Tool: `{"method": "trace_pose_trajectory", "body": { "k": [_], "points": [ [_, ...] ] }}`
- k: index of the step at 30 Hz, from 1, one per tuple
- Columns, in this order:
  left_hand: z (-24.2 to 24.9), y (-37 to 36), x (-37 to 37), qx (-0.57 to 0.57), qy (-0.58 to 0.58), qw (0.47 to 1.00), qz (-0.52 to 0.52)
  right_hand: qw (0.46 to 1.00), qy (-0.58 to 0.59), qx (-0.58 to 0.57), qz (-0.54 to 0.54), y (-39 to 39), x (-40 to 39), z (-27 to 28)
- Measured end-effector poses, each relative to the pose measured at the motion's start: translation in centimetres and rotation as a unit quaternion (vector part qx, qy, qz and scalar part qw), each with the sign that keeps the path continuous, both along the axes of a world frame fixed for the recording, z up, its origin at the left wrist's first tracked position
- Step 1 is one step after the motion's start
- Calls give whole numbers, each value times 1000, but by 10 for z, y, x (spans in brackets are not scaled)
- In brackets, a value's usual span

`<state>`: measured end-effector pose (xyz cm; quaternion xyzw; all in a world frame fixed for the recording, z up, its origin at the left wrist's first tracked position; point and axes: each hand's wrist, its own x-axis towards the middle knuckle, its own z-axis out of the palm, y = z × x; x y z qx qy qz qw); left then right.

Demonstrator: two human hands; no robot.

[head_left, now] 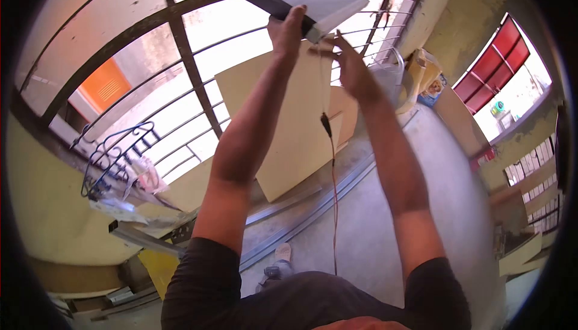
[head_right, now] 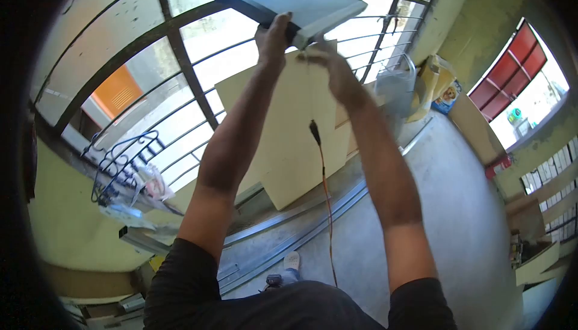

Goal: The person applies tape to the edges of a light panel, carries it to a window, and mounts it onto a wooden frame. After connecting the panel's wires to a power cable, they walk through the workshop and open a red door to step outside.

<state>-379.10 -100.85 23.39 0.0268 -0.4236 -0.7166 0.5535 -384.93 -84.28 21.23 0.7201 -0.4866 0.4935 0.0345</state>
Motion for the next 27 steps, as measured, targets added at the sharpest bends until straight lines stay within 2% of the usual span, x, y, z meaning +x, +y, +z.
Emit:
{"method": "trace_pose_trajectory", "body": {
  "k": [1,2,3,4,5,6,7,10,12,13,14,16,17,19,23,25,26,27],
  "points": [
    [-2,-11,-7,-11,-2,1000,-2,922,-358,135,51,1,14,-23],
    [-2,-18,-11,-4,-8,1000,-1,912,-352,202,-59,14,50,-20],
    [-1,-24,-14,4,-18,1000,2,903,-282,297,-129,27,78,-37],
    [1,-28,-13,-3,-24,1000,0,895,-157,330,-255,38,100,-60],
    [3,-32,-12,-10,-33,999,-2,914,-91,253,-306,51,114,-95],
    [3,-40,-20,-6,-42,999,15,901,-78,240,-353,63,127,-119],
    [1,-44,-22,-23,0,1000,9,880,-91,272,-379,78,136,-151],
    [-2,-59,-18,-24,-49,998,13,807,-92,346,-470,135,163,-244],
    [-11,-66,-16,-46,-60,996,39,744,-128,458,-470,181,179,-293],
    [-13,-61,-12,-46,-70,993,82,704,-133,540,-442,207,183,-327],
    [-24,-69,-13,-58,-73,992,83,658,-138,616,-411,228,184,-353],
    [-33,-64,-10,-44,-70,992,99,597,-159,680,-395,251,193,-368],
    [-34,-59,-10,-32,-64,990,118,593,-167,679,-400,257,196,-374],
    [-39,-58,-8,-37,-69,989,122,545,-174,722,-389,261,195,-387],
    [-36,-38,-3,-25,-68,991,117,540,-163,735,-376,269,199,-421],
    [-48,-48,2,-74,-131,982,115,519,-171,765,-341,267,203,-427],
    [-59,-51,-1,-139,-129,966,174,523,-165,767,-332,266,206,-425],
    [-60,-35,3,-102,-71,980,156,522,-138,786,-301,264,206,-418]
  ]
}}
